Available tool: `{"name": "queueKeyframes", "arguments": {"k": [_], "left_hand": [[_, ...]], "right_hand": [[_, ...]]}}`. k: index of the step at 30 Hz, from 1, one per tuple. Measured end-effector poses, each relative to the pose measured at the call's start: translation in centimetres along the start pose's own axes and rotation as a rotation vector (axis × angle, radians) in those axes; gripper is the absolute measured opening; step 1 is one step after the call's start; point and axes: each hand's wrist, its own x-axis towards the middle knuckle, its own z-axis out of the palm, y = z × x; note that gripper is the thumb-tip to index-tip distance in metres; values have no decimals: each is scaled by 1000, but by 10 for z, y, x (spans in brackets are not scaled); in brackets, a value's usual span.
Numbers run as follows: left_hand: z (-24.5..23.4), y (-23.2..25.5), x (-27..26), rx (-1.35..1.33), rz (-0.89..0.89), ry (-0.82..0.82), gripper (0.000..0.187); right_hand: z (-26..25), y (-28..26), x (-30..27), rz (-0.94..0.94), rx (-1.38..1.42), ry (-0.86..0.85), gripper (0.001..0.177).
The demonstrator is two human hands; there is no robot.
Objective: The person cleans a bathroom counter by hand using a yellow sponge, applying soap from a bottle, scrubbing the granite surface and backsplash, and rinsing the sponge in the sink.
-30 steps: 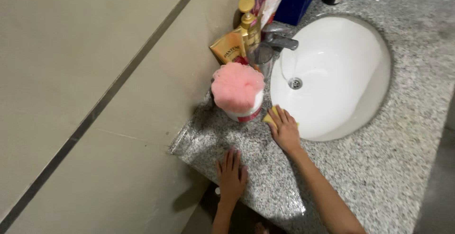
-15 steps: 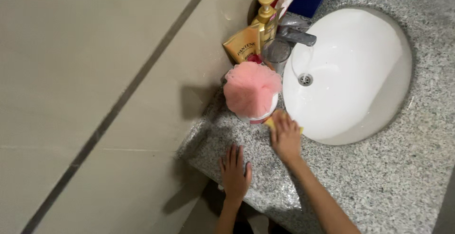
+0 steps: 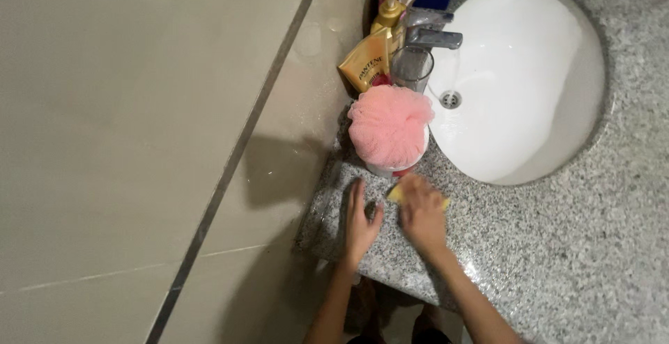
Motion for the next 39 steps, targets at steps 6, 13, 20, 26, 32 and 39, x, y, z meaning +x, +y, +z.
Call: {"name": "queueKeyframes", "arguments": {"k": [6,13,20,26,32,39], "left_hand": [[14,-26,68,-266,-182,-245,143],[23,-49,107,-527,208,-133,143],[38,-84,125,-610,278,-199,136],[52,-84,124,-599,224,-175,139],[62,-47,113,-550,167,-153,142],[106,42,71,-470,232,-361,145]], "right_hand": [[-15,-3,-63,-28,-23,-271,53],[-17,3,-12,78,-110,-49,57],[-64,53,38,361,811,-194,38],[5,32,114,504,1524,-48,79],[6,35,87,500,1224,133,78],[-32,111,-5,624,1114,419,71]]}}
